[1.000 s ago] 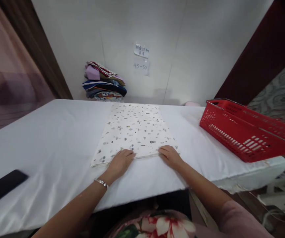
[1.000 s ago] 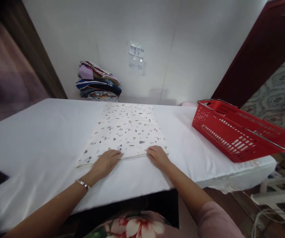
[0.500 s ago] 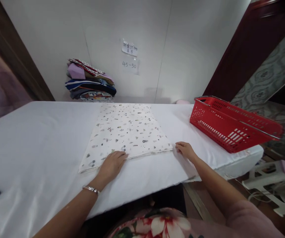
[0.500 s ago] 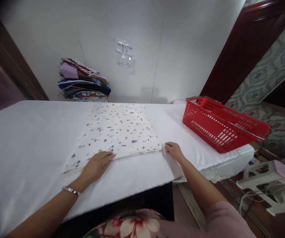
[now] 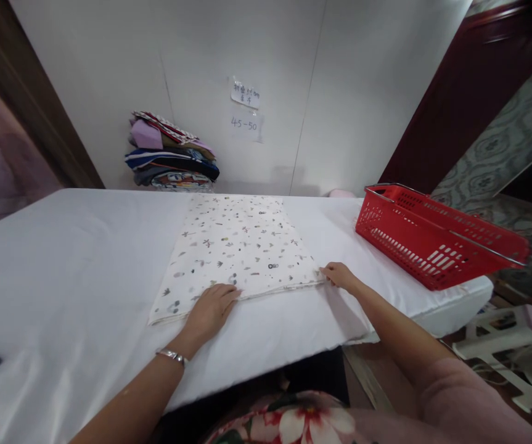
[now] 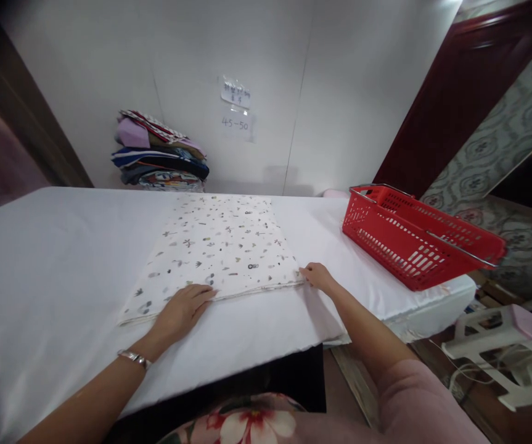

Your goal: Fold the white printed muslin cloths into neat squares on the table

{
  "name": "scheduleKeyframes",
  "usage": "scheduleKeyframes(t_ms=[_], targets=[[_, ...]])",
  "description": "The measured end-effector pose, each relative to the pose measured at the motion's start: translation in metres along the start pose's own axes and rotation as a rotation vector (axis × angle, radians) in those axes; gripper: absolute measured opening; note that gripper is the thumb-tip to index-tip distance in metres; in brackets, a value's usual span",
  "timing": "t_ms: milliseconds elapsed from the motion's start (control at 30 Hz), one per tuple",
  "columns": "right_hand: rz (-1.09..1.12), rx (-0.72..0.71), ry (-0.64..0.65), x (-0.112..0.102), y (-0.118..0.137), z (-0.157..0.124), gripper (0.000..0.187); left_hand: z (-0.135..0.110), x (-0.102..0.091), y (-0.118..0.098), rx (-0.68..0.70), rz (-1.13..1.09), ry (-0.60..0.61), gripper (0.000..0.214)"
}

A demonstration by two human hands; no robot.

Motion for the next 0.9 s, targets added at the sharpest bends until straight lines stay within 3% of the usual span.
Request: scheduleKeyframes(t_ms=[300,667,900], targets=[[-0.102,0.002,0.005,0.006,-0.002,0.005,0.025,-0.002,0.004,0.004,0.001,-0.022,0.006,0.028],[0.147,0.092,0.103,0.002,0.003,-0.002,0.031,0.0,0.004,0.004,-0.013,-0.045,0.022,0.028],[0.136,0.173,0.143,0.012,-0.008,-0.006,0.035,0.0,0.004,0.004,-0.01,-0.049,0.007,0.028]])
Point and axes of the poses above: each hand's wrist, its own z-axis towards the middle knuckle, its own x-axis out of the palm, y = z × x, the point moved 6 cm from there along z, towards the middle knuckle, and after that the axes turned 5 degrees about -y, right-handed, at the moved point
